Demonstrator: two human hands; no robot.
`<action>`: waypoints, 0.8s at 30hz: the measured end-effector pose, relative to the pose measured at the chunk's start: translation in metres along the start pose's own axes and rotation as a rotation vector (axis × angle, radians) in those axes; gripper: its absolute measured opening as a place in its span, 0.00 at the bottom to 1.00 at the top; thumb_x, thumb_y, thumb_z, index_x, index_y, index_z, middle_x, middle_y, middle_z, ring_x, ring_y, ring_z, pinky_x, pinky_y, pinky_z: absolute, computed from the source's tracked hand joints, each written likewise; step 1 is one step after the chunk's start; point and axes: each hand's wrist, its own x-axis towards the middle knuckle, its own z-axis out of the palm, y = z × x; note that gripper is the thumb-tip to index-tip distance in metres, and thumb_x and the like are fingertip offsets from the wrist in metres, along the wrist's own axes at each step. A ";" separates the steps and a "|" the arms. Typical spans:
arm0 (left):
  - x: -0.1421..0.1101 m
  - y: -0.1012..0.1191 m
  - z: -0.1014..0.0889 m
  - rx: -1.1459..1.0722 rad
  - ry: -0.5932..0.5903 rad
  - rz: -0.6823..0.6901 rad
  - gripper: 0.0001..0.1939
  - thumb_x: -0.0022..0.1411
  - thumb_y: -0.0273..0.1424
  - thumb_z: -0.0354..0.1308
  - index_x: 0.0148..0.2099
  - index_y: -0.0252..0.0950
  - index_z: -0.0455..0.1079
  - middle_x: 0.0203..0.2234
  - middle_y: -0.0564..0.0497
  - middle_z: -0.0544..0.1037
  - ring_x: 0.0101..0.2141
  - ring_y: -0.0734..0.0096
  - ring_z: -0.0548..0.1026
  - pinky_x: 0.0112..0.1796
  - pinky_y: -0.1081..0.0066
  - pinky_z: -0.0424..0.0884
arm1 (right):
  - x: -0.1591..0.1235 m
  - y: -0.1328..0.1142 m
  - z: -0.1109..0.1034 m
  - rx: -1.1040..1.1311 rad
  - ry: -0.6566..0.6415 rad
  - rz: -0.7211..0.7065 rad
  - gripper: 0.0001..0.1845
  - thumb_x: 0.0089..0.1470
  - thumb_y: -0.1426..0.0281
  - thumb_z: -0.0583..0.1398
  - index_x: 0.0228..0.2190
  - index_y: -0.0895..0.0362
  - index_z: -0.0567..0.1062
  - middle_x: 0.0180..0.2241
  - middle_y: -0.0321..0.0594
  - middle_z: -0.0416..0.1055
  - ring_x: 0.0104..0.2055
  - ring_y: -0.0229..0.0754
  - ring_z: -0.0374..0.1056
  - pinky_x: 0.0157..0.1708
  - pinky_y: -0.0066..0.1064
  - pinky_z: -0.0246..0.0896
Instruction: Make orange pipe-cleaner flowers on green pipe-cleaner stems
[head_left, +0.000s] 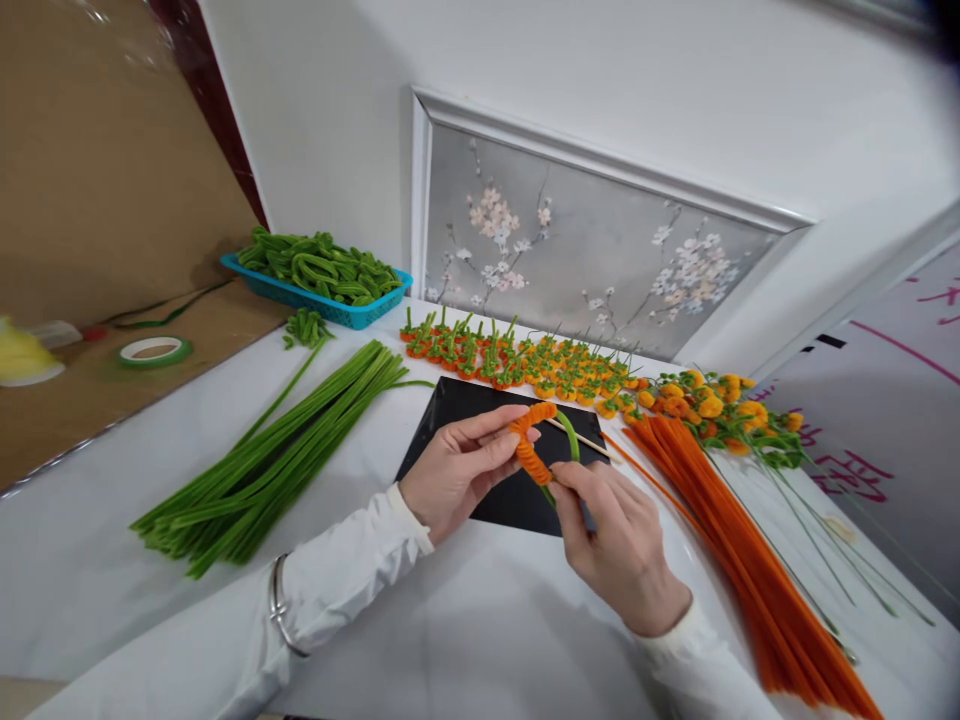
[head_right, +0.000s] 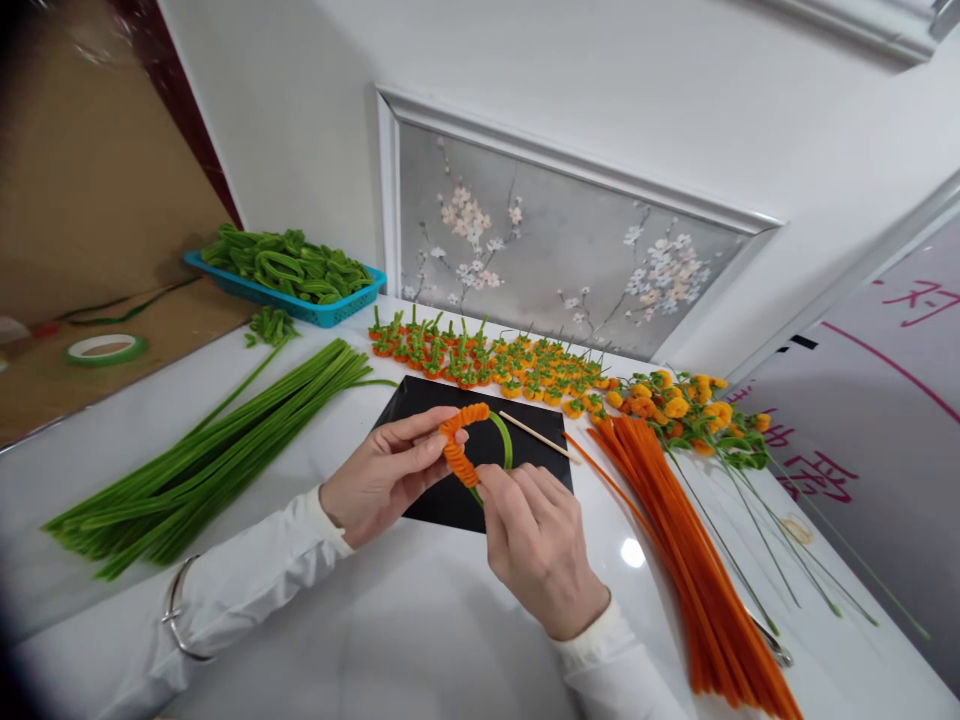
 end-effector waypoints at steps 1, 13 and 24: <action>0.000 0.000 0.000 0.000 0.003 0.005 0.12 0.54 0.23 0.63 0.41 0.38 0.77 0.35 0.50 0.82 0.39 0.72 0.78 0.41 0.75 0.72 | 0.000 0.000 0.000 0.004 -0.001 0.008 0.08 0.57 0.77 0.56 0.39 0.59 0.70 0.25 0.38 0.70 0.25 0.38 0.64 0.26 0.30 0.60; 0.000 0.000 0.000 0.019 0.008 0.018 0.12 0.52 0.24 0.65 0.41 0.39 0.78 0.34 0.50 0.82 0.39 0.71 0.77 0.42 0.73 0.71 | -0.002 0.006 -0.001 0.010 -0.005 -0.062 0.18 0.54 0.82 0.54 0.46 0.59 0.70 0.28 0.42 0.67 0.29 0.40 0.61 0.28 0.32 0.60; 0.001 -0.001 -0.002 0.044 -0.016 -0.015 0.12 0.54 0.25 0.64 0.43 0.38 0.77 0.40 0.49 0.81 0.41 0.70 0.77 0.44 0.71 0.71 | -0.002 -0.002 0.002 0.024 -0.034 -0.005 0.16 0.56 0.80 0.55 0.47 0.60 0.68 0.26 0.39 0.67 0.26 0.38 0.61 0.27 0.31 0.59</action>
